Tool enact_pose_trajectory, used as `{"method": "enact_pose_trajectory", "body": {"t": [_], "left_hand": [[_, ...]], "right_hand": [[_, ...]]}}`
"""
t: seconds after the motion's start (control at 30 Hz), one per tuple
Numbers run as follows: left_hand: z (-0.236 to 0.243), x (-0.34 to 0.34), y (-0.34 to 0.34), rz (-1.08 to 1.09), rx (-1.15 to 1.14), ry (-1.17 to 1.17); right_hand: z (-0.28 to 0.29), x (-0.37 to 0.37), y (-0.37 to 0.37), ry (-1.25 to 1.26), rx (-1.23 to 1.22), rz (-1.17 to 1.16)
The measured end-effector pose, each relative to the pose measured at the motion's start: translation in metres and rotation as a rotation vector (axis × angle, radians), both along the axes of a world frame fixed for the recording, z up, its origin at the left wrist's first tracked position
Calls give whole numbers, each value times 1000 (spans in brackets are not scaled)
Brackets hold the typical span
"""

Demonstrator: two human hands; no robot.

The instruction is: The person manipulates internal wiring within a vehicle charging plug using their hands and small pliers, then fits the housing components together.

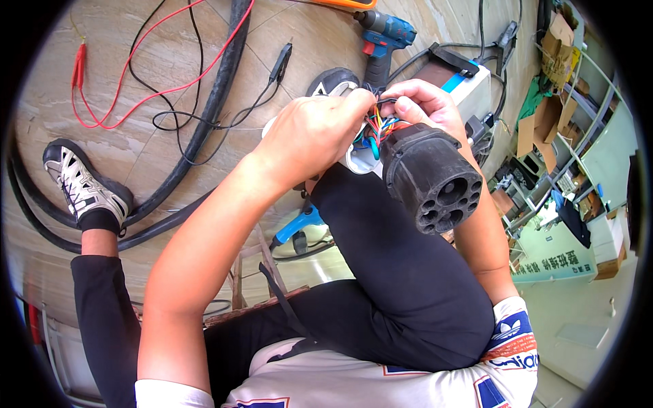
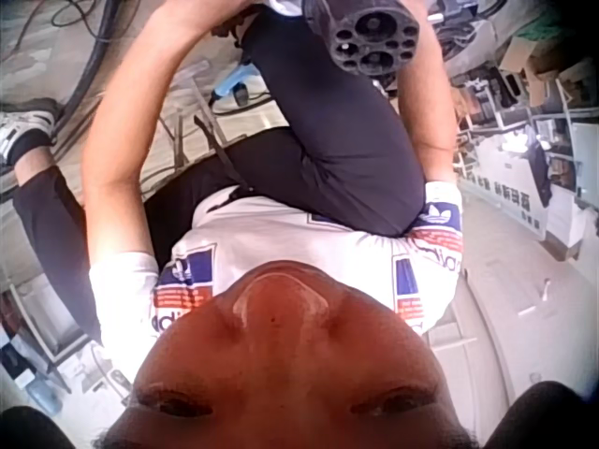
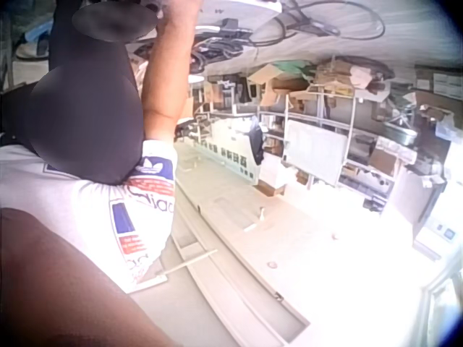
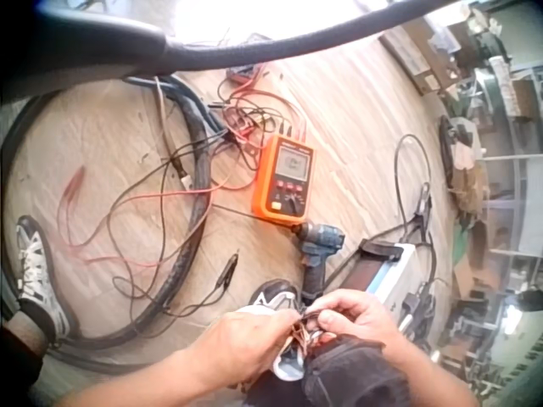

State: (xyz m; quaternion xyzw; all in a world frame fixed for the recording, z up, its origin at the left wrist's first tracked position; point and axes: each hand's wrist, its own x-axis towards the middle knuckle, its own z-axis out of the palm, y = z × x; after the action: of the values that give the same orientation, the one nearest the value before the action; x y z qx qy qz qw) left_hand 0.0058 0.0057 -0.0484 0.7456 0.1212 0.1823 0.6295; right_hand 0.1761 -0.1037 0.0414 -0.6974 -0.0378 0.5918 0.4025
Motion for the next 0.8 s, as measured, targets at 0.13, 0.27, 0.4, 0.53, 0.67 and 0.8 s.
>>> {"method": "enact_pose_trajectory", "body": {"t": [0.13,0.27,0.4,0.53,0.67,0.8], "left_hand": [[3,-1,-3,60,-71,43],[8,-1,-7,111,-142,64],[5,-5,-6,78,-141,63],[-4,-9,-8,19,-45,57],[-4,-5,-13,113,-33,-62],[-4,-5,-12,100,9,-76]], "right_hand": [[0,-1,2,-27,14,11],[-6,1,-1,-48,61,38],[-7,-3,-1,-43,57,-24],[-8,-5,-1,-40,32,-64],[-10,-6,-6,-75,66,-48],[-11,-5,-8,-70,73,-41]]}}
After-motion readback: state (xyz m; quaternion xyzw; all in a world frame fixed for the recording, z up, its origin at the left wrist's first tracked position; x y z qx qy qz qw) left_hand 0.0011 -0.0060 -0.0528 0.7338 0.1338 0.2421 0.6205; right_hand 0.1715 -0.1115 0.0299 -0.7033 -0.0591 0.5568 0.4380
